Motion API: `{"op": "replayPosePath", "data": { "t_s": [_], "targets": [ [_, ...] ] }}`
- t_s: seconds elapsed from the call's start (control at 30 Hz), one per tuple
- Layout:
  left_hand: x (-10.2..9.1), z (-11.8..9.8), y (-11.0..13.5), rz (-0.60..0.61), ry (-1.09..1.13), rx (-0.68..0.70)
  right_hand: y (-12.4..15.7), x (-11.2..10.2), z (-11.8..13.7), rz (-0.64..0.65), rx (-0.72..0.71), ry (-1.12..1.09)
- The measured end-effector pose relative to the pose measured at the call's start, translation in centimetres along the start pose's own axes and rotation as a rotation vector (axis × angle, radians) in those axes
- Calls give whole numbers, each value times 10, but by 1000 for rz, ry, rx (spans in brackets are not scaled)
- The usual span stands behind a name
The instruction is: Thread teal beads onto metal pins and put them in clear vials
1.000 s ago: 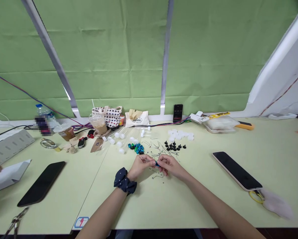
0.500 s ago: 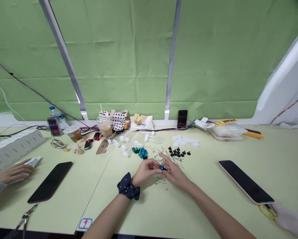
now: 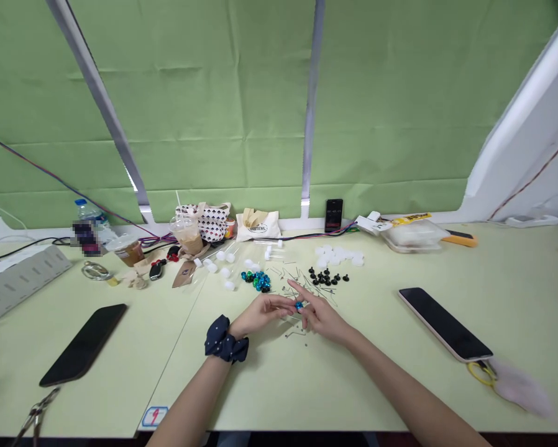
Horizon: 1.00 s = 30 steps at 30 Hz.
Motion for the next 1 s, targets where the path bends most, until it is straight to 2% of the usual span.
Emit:
{"op": "replayPosePath", "data": {
  "t_s": [0.1,0.17,0.23,0.3,0.37,0.43,0.57,0.7,0.8,0.9,1.0],
  "targets": [
    [-3,1,0,-18,-14,-15,0,2,-1,10,55,-132],
    [-15,5,0,-112,-58,-27,-1,2,0,6,62,-234],
    [-37,12,2,-311,-163,-46,-1,1,1,-6,56,-331],
    [-67,19,11,-606,-354,-81,-2,0,2,-24,62,-416],
    [-94,25,25,-884,-644,-143,-2,-2,2,-37,72,-489],
    [-111,30,37,-1064,-932,-220,-2,-3,4,-46,79,-549],
    [-126,52,42,-1069,-1183,-380,-1,-4,7,-65,103,-612],
    [-132,70,41,-1026,-1207,-482,-2,-6,3,-126,137,-600],
    [-135,79,42,-1001,-1149,-529,-2,-12,-5,-241,178,-581],
    [-139,78,47,-1055,-1052,-500,-1,-23,-15,-382,194,-594],
    [-133,61,48,-1132,-915,-309,0,-35,-20,-496,134,-657]
  ]
}}
Point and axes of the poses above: each hand's wrist, its own y-axis away from the middle knuckle, its own x-axis out of the palm, z = x × y, the point moved 6 cm from there along -y, towards the middle knuckle, and after that the axes turned 11 degrees about -y, right-handed, at the moved point
